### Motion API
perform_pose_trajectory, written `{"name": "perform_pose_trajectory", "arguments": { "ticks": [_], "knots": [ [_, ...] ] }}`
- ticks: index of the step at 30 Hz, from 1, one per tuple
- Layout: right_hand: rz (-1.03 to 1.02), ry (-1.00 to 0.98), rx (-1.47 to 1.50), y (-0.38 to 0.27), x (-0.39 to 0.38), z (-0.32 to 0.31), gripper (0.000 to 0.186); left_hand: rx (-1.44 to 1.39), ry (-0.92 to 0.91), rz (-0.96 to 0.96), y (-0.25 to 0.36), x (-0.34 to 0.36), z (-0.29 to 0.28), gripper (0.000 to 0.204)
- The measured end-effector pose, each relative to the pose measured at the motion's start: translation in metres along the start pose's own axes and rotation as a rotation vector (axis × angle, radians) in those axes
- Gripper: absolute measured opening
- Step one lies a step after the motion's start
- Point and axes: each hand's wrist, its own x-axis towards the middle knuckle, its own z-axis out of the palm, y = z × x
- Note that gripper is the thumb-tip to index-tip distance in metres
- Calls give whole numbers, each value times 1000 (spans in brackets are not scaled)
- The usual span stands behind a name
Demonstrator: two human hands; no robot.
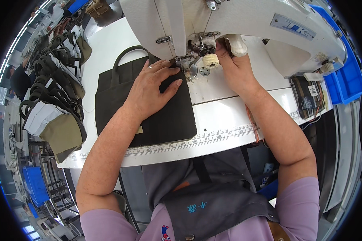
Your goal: Sewing and trimming edges of fabric bags using an industrial sewing machine and scissors.
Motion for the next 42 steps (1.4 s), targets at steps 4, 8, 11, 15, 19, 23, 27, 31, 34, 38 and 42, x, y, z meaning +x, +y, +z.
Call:
{"name": "perform_pose_trajectory", "arguments": {
  "ticks": [4, 8, 11, 15, 19, 23, 27, 31, 34, 38, 42],
  "knots": [
    [16, 0, 74, 0, 0, -1, 39, 5, 12, 15, 5, -3, 0, 32],
    [-15, -16, -32, 2, 0, -3, 37, -6, -7, -1, 9, -5, 0, 32],
    [-46, -27, -35, 2, -2, -2, 36, 5, -4, -1, 9, -4, -1, 32],
    [-43, -45, 17, 5, -4, -2, 34, 18, 14, 0, 8, -2, 3, 31],
    [-17, -70, -10, 4, -5, -2, 37, 7, 52, -6, 0, 2, 4, 30],
    [56, -160, -150, 11, -5, -10, 46, 6, 64, 19, 0, 6, 4, 29],
    [-57, -227, -345, 11, -6, -12, 51, -38, 77, 8, 0, 9, 5, 27],
    [-38, -378, -700, -24, -3, -11, 49, 43, 110, 35, -1, 6, -3, 25],
    [-72, -402, -764, -23, -7, -15, 44, 268, 266, 241, -1, 3, -12, 22],
    [-235, -375, -784, -10, -9, -21, 32, 45, 2, 251, 33, -19, -28, 31],
    [-238, -470, -781, -15, -11, -21, 22, -41, -268, 126, 75, -36, -38, 44]
  ]
}}
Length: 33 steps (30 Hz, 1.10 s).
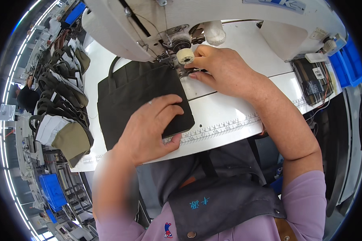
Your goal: Sewing and trimming edges of fabric bags using an industrial sewing machine and scissors.
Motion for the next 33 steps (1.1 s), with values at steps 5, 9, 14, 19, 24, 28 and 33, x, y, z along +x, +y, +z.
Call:
{"name": "perform_pose_trajectory", "arguments": {
  "ticks": [5, 9, 14, 19, 24, 28, 33],
  "knots": [
    [-19, 12, 23, 0, -2, 3, 19, 22, 64, -55, 7, -3, 13, 45],
    [-52, 15, 27, -3, -1, 4, 19, -24, 89, -71, -8, -7, 11, 43],
    [-53, 25, 21, -4, -3, 7, 17, 23, 111, -71, 2, -8, 14, 44],
    [-32, 18, 64, -6, -1, 7, 15, -24, 134, -93, -1, -12, 13, 47],
    [-25, 9, 69, -8, 0, 7, 16, -156, 218, -121, -6, -13, 12, 38],
    [-76, 66, 46, -7, -2, 12, 15, -131, 185, -124, -13, -15, 9, 35],
    [-87, 67, -39, -8, -2, 12, 14, -69, 214, -181, -3, -9, 11, 30]
  ]
}}
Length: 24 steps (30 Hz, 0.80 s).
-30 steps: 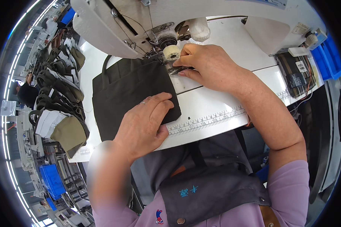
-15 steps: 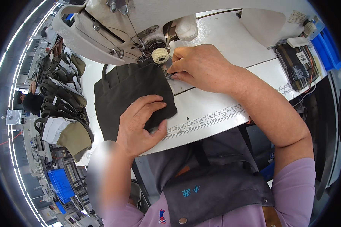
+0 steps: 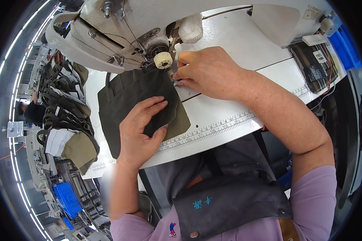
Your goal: Sewing and trimming edges of fabric bags using an industrial sewing machine and scissors.
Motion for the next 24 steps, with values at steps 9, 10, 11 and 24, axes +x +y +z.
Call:
{"name": "perform_pose_trajectory", "arguments": {
  "ticks": [9, 10, 11, 24],
  "knots": [
    [-23, 47, -61, 2, -1, 1, 13, 202, -104, 37, 3, 4, 0, 61],
    [-25, 47, -60, 1, -1, 1, 13, 203, -103, 36, 6, 4, 3, 61],
    [-29, 54, -49, 0, -1, 1, 13, 237, -138, 5, 10, 4, 7, 68],
    [-36, 82, -65, 2, 2, 2, 14, -84, -168, -69, 3, 14, -20, 69]
  ]
}}
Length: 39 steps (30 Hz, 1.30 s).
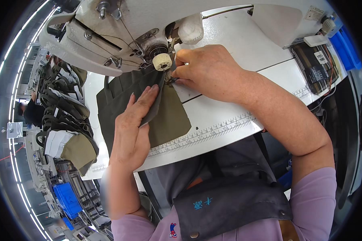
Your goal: Sewing and trimming edges of fabric bags using an industrial sewing machine and scissors.
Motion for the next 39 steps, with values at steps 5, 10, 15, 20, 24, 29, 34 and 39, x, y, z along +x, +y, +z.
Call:
{"name": "perform_pose_trajectory", "arguments": {
  "ticks": [5, 10, 15, 20, 24, 29, 34, 39],
  "knots": [
    [-40, 18, -34, -1, -1, 4, 15, -65, -37, -4, 1, 0, 7, 74],
    [-66, 3, -105, -4, 0, -3, 16, -675, -114, -147, -19, 0, 17, 88],
    [-50, 20, -143, -6, -1, -2, 9, -857, -33, -196, -24, -1, 24, 93],
    [-48, 78, -54, -2, -2, 1, 9, -865, -65, -201, -19, 0, 23, 93],
    [-63, 82, -69, -3, -2, 5, 8, -737, -129, -164, -23, 2, 20, 95],
    [-91, 61, -114, -6, 0, 1, 7, -431, -215, -55, -28, -1, 16, 96],
    [-107, 44, -158, -8, 0, 0, 7, -87, -268, -22, -11, 1, 15, 95],
    [-114, 38, -176, -5, -1, 0, 20, -113, -296, -43, -9, 4, 7, 93]
  ]
}}
